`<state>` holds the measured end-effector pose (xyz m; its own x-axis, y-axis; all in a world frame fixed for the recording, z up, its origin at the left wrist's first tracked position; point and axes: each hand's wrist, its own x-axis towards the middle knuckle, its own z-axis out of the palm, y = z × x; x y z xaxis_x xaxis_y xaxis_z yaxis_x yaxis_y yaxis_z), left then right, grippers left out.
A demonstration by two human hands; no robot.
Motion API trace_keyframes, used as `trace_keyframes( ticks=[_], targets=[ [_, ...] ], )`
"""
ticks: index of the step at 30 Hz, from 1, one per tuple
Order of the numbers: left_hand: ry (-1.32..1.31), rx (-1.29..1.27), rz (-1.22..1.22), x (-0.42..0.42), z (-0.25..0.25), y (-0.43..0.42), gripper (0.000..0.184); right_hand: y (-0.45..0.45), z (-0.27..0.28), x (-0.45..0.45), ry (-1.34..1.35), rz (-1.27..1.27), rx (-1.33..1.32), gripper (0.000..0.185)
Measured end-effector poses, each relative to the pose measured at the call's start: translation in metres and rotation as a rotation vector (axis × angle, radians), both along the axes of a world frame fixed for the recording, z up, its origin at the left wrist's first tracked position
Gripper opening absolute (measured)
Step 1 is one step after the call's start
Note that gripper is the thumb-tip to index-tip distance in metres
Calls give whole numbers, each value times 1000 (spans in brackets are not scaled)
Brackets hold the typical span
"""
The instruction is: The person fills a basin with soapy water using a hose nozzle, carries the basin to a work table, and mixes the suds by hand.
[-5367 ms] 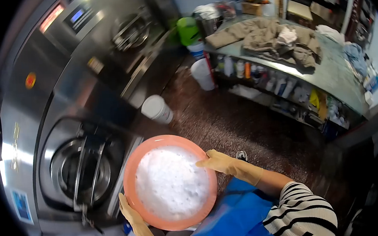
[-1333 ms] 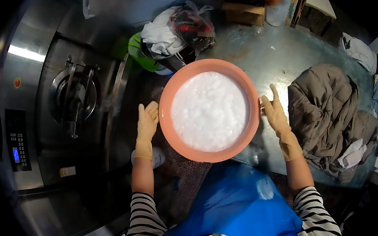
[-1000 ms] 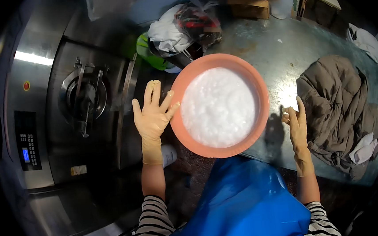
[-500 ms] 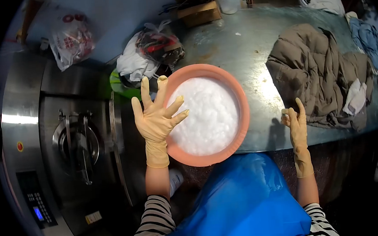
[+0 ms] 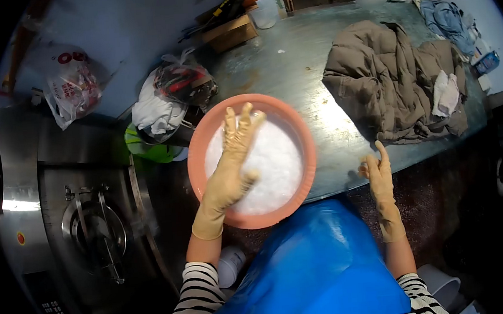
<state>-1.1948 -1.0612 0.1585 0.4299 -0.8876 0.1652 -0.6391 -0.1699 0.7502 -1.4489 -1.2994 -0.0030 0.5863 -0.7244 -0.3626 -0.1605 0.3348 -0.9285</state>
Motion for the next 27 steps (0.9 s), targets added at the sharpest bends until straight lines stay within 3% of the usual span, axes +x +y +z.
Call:
trace_keyframes(
  ticks=[1,5,12,15,18,21,22,27],
  targets=[
    [-395,178,-7,-7,2,-2,81,1,1,-2,8,6,-1,60],
    [-692,314,-39,-26,-1,-9,74,7,12,3,-17,107,-84,55],
    [-703,283,-70,-30,-2,-13,81,60,68,50,-133,348,-128,49],
    [-602,268,-74,-31,3,-12,84,80,80,67,-264,515,32,44],
    [397,-411,-76,-33,-9,-25,96,98,95,89,-173,800,150,39],
    [1257,-827,7,-34,-1,-38,108,110,115,111,-192,940,271,27],
    [1323,-875,156,-34,4,-41,102,112,116,114,-187,940,313,24],
    [1644,-1134,147,-18,-4,-35,89,122,114,122,-247,985,143,24]
  ],
)
